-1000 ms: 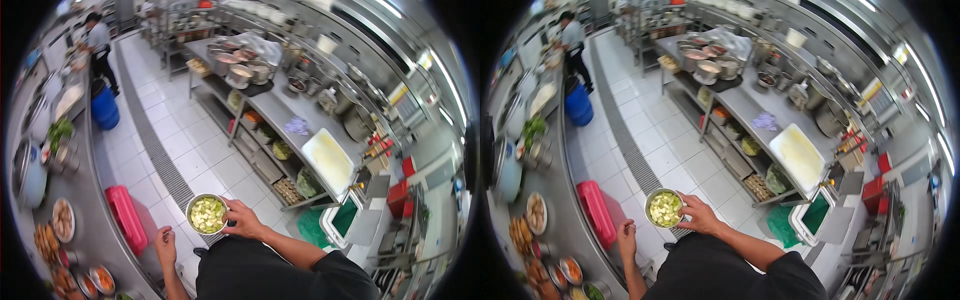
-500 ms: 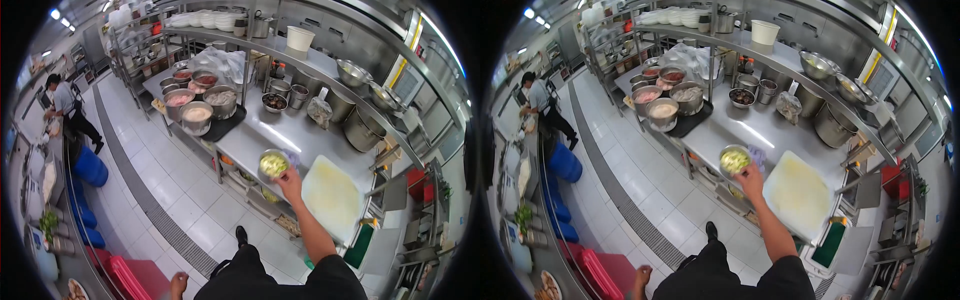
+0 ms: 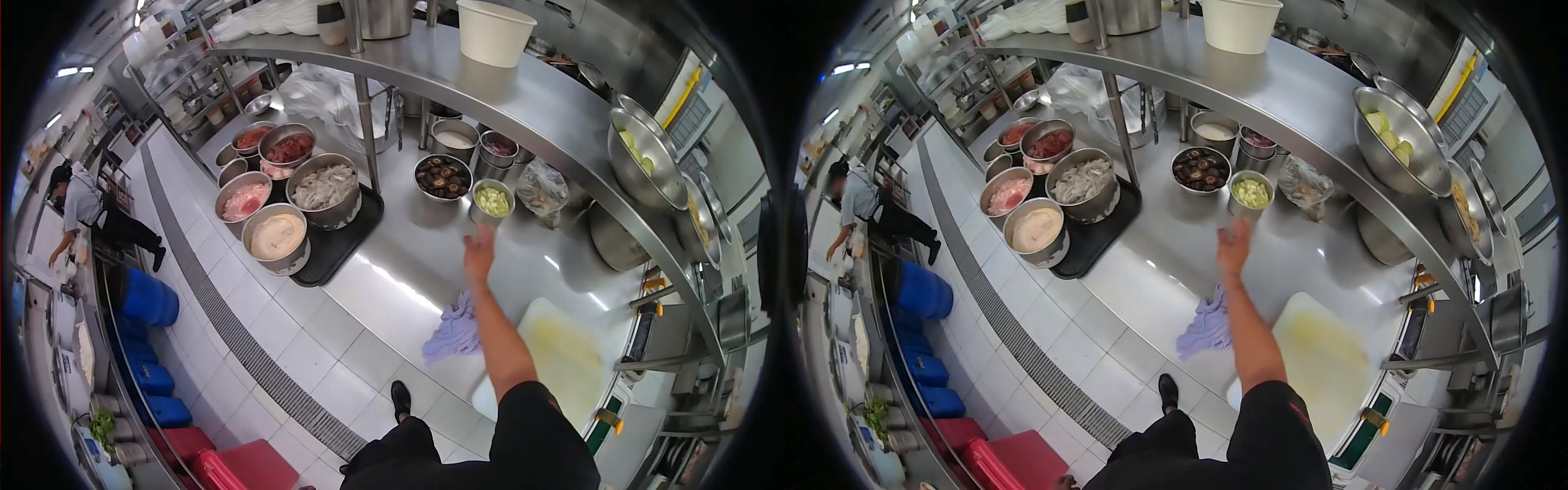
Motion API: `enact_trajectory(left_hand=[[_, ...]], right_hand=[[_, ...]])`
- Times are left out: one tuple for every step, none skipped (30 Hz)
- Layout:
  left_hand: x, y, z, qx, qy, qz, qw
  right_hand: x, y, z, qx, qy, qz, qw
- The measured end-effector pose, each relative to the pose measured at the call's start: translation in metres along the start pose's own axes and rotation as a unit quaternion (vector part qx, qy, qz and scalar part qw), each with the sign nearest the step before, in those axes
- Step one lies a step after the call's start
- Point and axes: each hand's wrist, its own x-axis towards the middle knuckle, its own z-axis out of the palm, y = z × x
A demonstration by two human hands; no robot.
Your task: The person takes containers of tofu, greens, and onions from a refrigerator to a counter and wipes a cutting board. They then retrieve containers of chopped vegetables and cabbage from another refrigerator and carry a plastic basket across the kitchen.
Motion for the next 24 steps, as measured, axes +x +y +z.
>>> enact_trajectory(left_hand=[[0.008,0.008,0.007,0.002,-0.002,-0.004,1.000],[0.016,0.018,0.012,0.017,-0.017,-0.002,1.000],[0.023,0.025,0.017,0.032,-0.032,-0.001,0.999],[0.025,0.031,0.022,0.031,-0.030,-0.005,0.999],[0.024,0.041,0.029,0.049,-0.038,0.025,0.998],[0.021,0.051,0.036,0.061,-0.041,0.056,0.996],[0.018,0.062,0.045,0.044,-0.028,0.054,0.997],[0.010,0.070,0.054,0.017,0.000,0.060,0.998],[0.001,0.074,0.056,-0.015,0.034,0.063,0.997],[-0.005,0.074,0.053,-0.050,0.063,0.056,0.995],[-0.011,0.069,0.052,-0.054,0.073,0.070,0.993],[-0.017,0.054,0.052,-0.060,0.085,0.083,0.991],[-0.023,0.031,0.053,-0.103,0.117,0.075,0.985],[-0.029,0.007,0.050,-0.109,0.133,0.083,0.982],[-0.033,-0.017,0.047,-0.111,0.146,0.089,0.979],[-0.033,-0.033,0.056,-0.161,0.164,0.041,0.972],[-0.041,-0.048,0.068,-0.190,0.197,0.017,0.962],[-0.047,-0.069,0.078,-0.213,0.225,-0.010,0.951],[-0.057,-0.095,0.096,-0.239,0.254,-0.042,0.936],[-0.074,-0.116,0.118,-0.278,0.284,-0.077,0.914],[-0.094,-0.135,0.140,-0.316,0.311,-0.114,0.889],[-0.112,-0.146,0.169,-0.340,0.334,-0.148,0.866],[-0.126,-0.163,0.196,-0.360,0.351,-0.181,0.845],[-0.136,-0.182,0.226,-0.398,0.364,-0.203,0.818]], right_hand=[[-0.020,-0.006,0.007,-0.002,-0.026,-0.004,1.000],[-0.044,-0.029,0.004,0.046,-0.079,0.028,0.995],[-0.072,-0.051,0.000,0.095,-0.133,0.060,0.985],[-0.104,-0.054,0.000,0.063,-0.160,0.027,0.985],[-0.134,-0.066,-0.008,0.069,-0.250,0.078,0.963],[-0.167,-0.101,-0.015,0.121,-0.277,0.156,0.940],[-0.205,-0.105,-0.017,0.138,-0.322,0.162,0.923],[-0.239,-0.115,-0.026,0.116,-0.397,0.158,0.897],[-0.276,-0.125,-0.033,0.149,-0.454,0.188,0.858],[-0.314,-0.128,-0.036,0.143,-0.543,0.188,0.806],[-0.344,-0.132,-0.045,0.116,-0.642,0.165,0.740],[-0.369,-0.134,-0.053,0.094,-0.745,0.107,0.651],[-0.387,-0.135,-0.061,0.068,-0.831,0.028,0.552],[-0.402,-0.136,-0.069,0.038,-0.895,-0.055,0.442],[-0.410,-0.136,-0.074,0.024,-0.917,-0.174,0.359],[-0.405,-0.134,-0.062,-0.036,-0.939,-0.234,0.249],[-0.404,-0.111,-0.050,-0.039,-0.948,-0.250,0.193],[-0.403,-0.092,-0.033,-0.042,-0.954,-0.266,0.130],[-0.393,-0.093,-0.019,-0.049,-0.965,-0.240,0.098],[-0.367,-0.146,-0.014,-0.078,-0.957,-0.261,0.096],[-0.364,-0.134,-0.005,-0.085,-0.951,-0.265,0.133],[-0.353,-0.124,0.012,-0.113,-0.929,-0.317,0.154],[-0.356,-0.115,0.033,-0.139,-0.918,-0.331,0.170],[-0.361,-0.127,0.049,-0.144,-0.906,-0.352,0.184]])
